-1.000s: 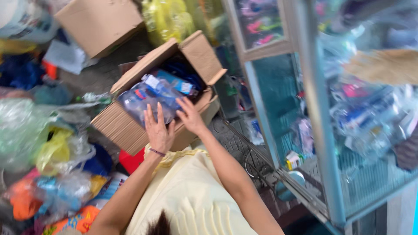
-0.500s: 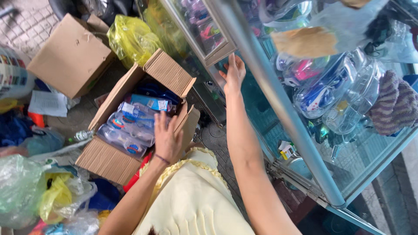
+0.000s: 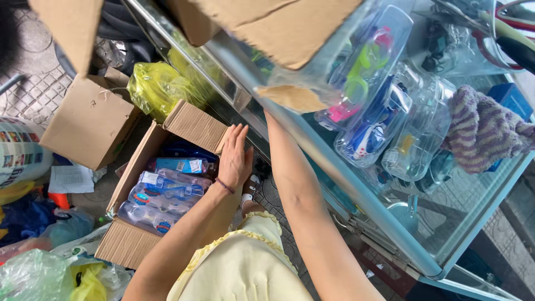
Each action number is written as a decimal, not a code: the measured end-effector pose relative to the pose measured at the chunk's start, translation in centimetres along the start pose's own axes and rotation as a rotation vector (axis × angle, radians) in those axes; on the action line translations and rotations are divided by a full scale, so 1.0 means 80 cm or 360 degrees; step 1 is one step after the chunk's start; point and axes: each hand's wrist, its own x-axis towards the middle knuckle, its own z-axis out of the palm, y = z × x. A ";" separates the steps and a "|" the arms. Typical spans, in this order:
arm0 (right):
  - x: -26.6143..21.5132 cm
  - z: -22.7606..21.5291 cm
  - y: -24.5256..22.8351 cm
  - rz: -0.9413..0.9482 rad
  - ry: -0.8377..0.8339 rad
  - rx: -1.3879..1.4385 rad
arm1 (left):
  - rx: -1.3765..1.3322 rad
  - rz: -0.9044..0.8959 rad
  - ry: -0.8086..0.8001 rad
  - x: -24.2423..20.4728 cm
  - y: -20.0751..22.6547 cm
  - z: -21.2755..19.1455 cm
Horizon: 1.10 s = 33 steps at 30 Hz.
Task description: The person organizes swimming gear by moving goggles and other small items between boxes and a display counter, while also cleaning the glass surface with a cloth.
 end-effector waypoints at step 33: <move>-0.056 -0.285 0.037 0.0226 -0.0713 0.0292 | 0.0026 -0.0227 0.0264 0.083 -0.020 0.186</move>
